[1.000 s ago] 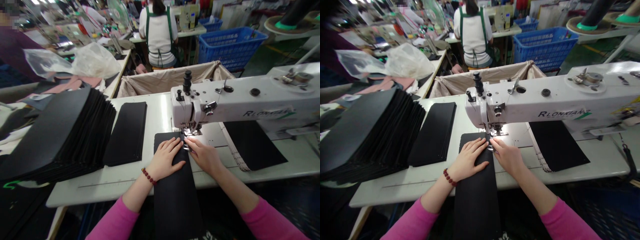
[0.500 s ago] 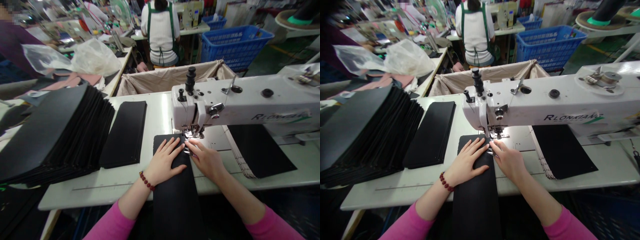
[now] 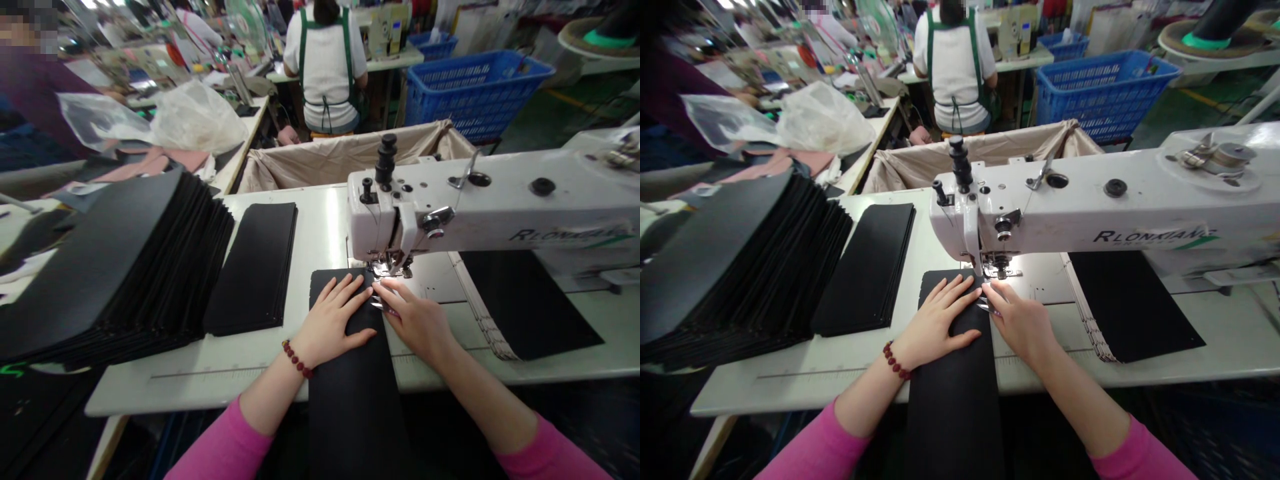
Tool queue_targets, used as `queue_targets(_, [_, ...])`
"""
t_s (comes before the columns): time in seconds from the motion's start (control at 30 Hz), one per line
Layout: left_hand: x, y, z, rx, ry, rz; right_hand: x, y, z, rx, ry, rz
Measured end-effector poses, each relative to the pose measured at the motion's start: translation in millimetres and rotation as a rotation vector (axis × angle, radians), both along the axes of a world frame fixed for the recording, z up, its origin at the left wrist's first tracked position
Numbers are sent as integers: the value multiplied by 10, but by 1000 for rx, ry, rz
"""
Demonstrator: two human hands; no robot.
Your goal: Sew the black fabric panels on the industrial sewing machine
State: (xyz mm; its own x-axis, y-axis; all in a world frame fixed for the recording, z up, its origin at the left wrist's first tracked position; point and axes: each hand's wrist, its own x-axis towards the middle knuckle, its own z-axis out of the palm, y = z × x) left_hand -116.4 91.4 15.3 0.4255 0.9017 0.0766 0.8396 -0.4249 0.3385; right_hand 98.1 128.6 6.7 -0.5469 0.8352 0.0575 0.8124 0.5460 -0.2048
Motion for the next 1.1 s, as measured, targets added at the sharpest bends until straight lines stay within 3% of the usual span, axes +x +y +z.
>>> queue_targets(1.1, [-49,-1,2,59,-47,-6,3,-8,-18,25,24,-8])
